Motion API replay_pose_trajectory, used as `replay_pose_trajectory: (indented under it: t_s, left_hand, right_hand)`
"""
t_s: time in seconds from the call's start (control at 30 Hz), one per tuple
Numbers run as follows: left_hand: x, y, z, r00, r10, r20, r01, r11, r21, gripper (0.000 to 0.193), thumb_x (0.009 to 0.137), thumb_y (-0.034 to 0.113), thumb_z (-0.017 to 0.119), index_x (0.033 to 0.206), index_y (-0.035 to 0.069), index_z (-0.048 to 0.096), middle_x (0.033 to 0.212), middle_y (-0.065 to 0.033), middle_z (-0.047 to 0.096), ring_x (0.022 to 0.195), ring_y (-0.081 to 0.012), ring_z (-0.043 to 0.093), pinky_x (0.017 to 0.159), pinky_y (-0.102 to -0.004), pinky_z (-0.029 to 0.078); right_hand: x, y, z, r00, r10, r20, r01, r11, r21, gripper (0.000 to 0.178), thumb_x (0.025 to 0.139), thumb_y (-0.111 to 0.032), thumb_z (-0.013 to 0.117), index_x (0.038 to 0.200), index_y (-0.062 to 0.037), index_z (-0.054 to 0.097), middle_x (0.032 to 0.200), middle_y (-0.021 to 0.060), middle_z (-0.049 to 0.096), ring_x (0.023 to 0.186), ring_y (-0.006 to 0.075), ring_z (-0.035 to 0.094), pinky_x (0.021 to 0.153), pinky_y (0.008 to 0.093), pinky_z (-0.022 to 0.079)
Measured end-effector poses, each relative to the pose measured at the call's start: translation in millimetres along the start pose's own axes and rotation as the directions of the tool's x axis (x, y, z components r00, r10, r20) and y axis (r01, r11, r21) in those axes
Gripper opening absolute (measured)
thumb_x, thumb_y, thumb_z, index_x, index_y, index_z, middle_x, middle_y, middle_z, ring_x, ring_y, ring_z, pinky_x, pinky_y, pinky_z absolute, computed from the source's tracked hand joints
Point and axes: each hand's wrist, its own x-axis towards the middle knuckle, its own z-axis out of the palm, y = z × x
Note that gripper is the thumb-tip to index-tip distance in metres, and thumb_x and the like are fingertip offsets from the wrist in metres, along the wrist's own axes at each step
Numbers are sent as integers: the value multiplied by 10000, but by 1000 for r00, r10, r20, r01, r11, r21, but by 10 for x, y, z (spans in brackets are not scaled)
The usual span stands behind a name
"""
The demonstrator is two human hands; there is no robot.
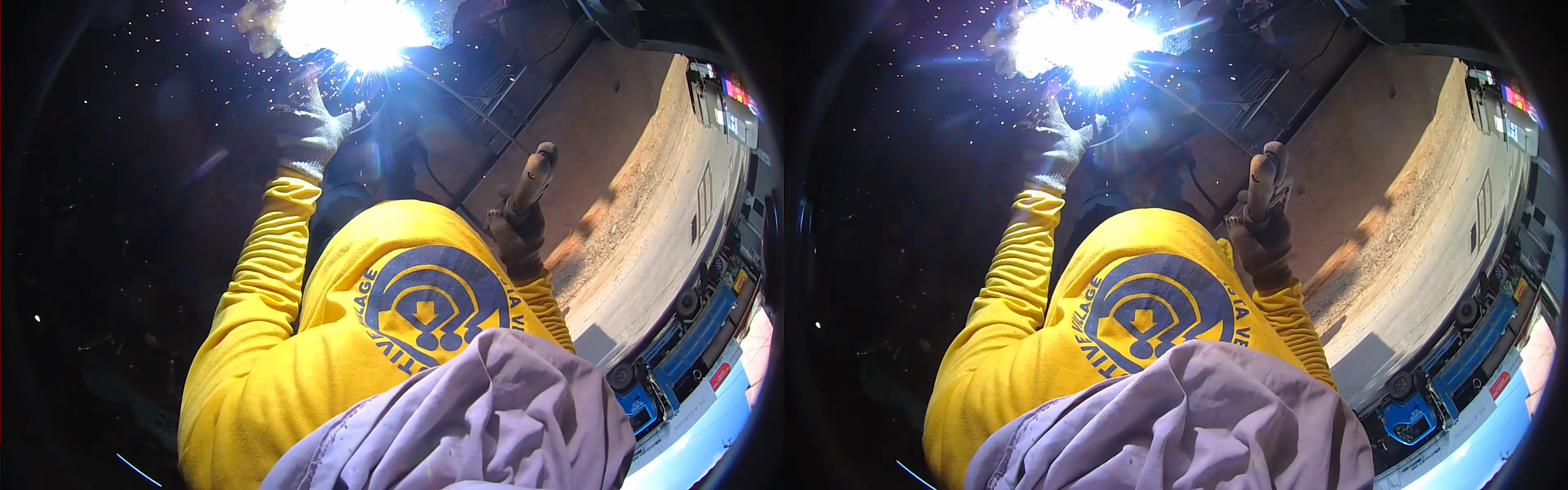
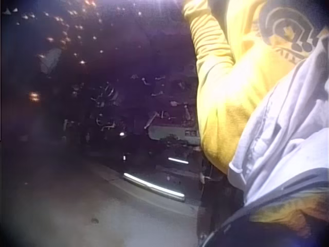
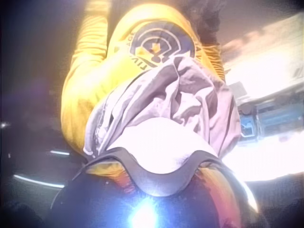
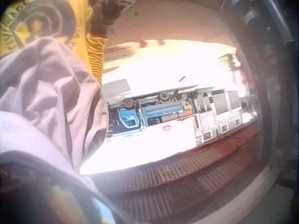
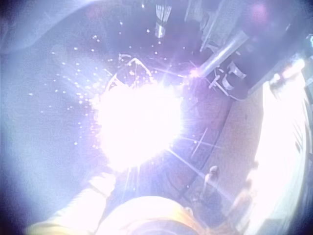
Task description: The person uses a welding tool to join pieces of a metal wire frame together. They hold the tool in one hand while using the other gloved hand to position the metal wires, creating sparks during the welding process.
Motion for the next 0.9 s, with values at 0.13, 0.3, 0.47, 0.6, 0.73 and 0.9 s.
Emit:
replay_pose_trajectory:
  t_s: [0.13, 0.3, 0.47, 0.6, 0.73, 0.9]
  left_hand:
    - [-25, 131, -176, 983, -168, 75, 158, 980, 120, 879, 719, 575, 832, 1396, 123, 501, 1319, -131, 618, 1188, -335, 602, 1047, -454, 453]
    - [44, 123, -189, 990, 91, -107, -99, 992, -74, 845, 713, 564, 839, 1367, 124, 533, 1270, -119, 647, 1147, -322, 628, 1033, -447, 464]
    - [105, 159, -163, 969, 188, -161, -210, 968, -134, 808, 704, 555, 847, 1326, 121, 569, 1208, -106, 677, 1099, -304, 656, 1011, -437, 481]
    - [69, 17, -14, 982, 111, -152, -122, 990, -69, 801, 683, 580, 849, 1282, 110, 599, 1146, -104, 690, 1063, -290, 669, 962, -423, 514]
    - [25, 11, 43, 988, 69, -141, -73, 997, -23, 815, 692, 587, 835, 1295, 94, 595, 1169, -117, 684, 1076, -293, 667, 936, -419, 529]
    - [-3, 2, 63, 984, 64, -165, -49, 994, 97, 817, 712, 563, 829, 1313, 68, 579, 1188, -128, 682, 1078, -293, 670, 920, -412, 537]
  right_hand:
    - [39, 66, -5, 999, -25, 30, 25, 1000, -18, 441, 842, 12, 661, 1267, 40, 546, 823, 36, 608, 683, 118, 596, 641, 266, 515]
    - [48, 139, -47, 996, -88, 21, 89, 995, -49, 447, 930, -122, 648, 1317, 64, 523, 803, 42, 618, 616, 111, 575, 550, 265, 492]
    - [37, 79, -37, 999, -40, 13, 42, 990, -138, 405, 916, -112, 662, 1282, 34, 564, 782, 19, 616, 610, 99, 568, 563, 255, 490]
    - [44, 40, -12, 997, -66, 32, 71, 985, -155, 385, 895, -85, 671, 1256, 21, 588, 782, 9, 620, 621, 95, 576, 575, 254, 495]
    - [59, 96, 2, 999, -49, -7, 47, 986, -159, 380, 877, -61, 675, 1242, 17, 601, 797, 9, 628, 651, 95, 597, 595, 256, 509]
    - [116, 95, 13, 990, -139, -1, 134, 958, -255, 376, 871, -56, 675, 1234, 16, 609, 817, 16, 639, 678, 97, 611, 606, 255, 518]
